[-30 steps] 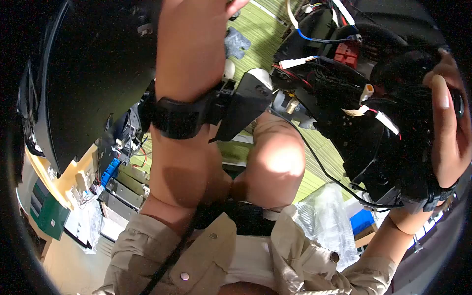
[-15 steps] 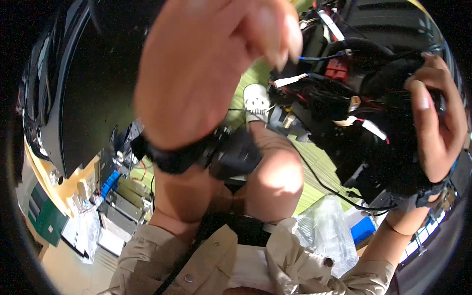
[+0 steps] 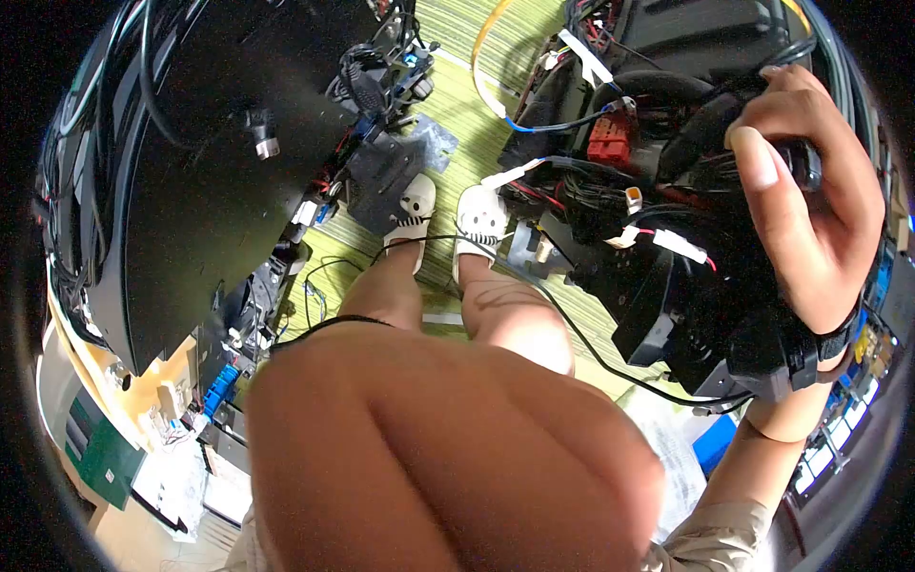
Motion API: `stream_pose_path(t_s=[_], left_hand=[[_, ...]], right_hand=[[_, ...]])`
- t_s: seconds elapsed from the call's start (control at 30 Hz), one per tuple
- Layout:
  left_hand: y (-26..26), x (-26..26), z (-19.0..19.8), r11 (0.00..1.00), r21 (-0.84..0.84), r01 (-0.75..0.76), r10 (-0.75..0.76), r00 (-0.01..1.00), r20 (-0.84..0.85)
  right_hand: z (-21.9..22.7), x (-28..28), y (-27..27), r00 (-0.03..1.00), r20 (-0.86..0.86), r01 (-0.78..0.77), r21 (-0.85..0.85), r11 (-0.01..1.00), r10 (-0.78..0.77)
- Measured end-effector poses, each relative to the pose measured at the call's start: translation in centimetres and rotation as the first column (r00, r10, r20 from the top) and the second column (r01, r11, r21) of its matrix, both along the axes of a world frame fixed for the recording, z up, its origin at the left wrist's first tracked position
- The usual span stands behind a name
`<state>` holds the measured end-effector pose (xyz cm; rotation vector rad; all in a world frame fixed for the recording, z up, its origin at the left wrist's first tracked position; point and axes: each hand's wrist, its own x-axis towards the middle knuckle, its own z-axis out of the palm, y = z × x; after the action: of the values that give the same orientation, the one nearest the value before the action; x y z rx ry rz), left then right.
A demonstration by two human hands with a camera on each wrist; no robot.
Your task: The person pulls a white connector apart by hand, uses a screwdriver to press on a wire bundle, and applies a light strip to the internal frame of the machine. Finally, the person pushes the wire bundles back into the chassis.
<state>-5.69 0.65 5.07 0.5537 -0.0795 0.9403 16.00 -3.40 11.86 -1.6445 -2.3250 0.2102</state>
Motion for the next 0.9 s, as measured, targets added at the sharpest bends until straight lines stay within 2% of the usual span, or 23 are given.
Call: stream_pose_path(t_s=[0.1, 0.27, 0.33, 0.4, 0.57, 0.63, 0.67, 0.7, 0.73, 0.77, 0.83, 0.87, 0.9], left_hand=[[-0.5, -0.1, 0.1, 1.0, 0.014, -0.003, 0.002, 0.996, 0.093], [-1.0, 0.1, -0.2, 0.999, 0.026, -0.031, 0.024, 0.974, 0.227], [-2.0, 0.6, 0.3, 0.999, 0.028, -0.045, 0.036, 0.961, 0.275], [-1.4, 1.2, -0.7, 0.998, 0.029, -0.058, 0.045, 0.943, 0.33], [-2.6, 1.4, -0.4, 0.996, 0.041, -0.085, 0.056, 0.88, 0.471], [-1.7, 1.4, -0.8, 0.994, 0.052, -0.094, 0.052, 0.846, 0.53], [-0.9, 1.0, -1.1, 0.987, 0.053, -0.151, 0.117, 0.905, 0.409], [0.0, 0.2, -1.7, 0.987, 0.059, -0.149, 0.112, 0.904, 0.412], [0.9, -0.7, -2.6, 0.971, 0.149, -0.186, 0.159, 0.972, 0.174], [1.4, -1.2, -3.0, 0.949, 0.244, -0.201, 0.223, 0.972, -0.069], [1.6, -1.4, -2.9, 0.936, 0.185, -0.299, 0.348, 0.864, -0.365], [1.7, -1.6, -2.8, 0.938, 0.155, -0.31, 0.345, 0.805, -0.483], [1.8, -1.4, -2.8, 0.937, 0.157, -0.311, 0.348, 0.805, -0.48]], right_hand=[[0.1, -0.1, 0.1, 0.999, -0.04, 0.013, -0.047, 0.999, -0.015], [-0.1, 0.0, 0.0, 1.0, 0.004, -0.001, 0.004, 1.0, 0.001], [0.1, 0.2, 0.0, 1.0, -0.008, 0.01, -0.05, 0.999, -0.01], [0.1, 0.4, 0.0, 1.0, -0.002, 0.003, -0.053, 0.999, -0.003], [0.1, 0.3, 0.2, 1.0, -0.016, 0.0, -0.047, 0.999, -0.001], [0.5, 0.2, 0.4, 0.999, -0.037, -0.038, -0.091, 0.995, 0.034], [0.5, 0.2, 0.4, 0.999, -0.034, -0.033, -0.085, 0.996, 0.031], [0.5, 0.2, 0.3, 0.999, -0.048, -0.023, -0.088, 0.996, 0.018], [0.5, 0.3, 0.2, 0.998, -0.062, -0.014, -0.09, 0.996, 0.008], [0.5, 0.3, 0.2, 0.997, -0.075, -0.007, -0.093, 0.996, 0.0], [0.6, 0.4, 0.3, 0.999, -0.028, -0.035, -0.034, 0.999, 0.034], [0.6, 0.2, 0.2, 0.999, -0.038, -0.006, -0.017, 1.0, 0.005], [0.5, 0.1, 0.0, 0.998, -0.05, 0.023, 0.0, 1.0, -0.023]])
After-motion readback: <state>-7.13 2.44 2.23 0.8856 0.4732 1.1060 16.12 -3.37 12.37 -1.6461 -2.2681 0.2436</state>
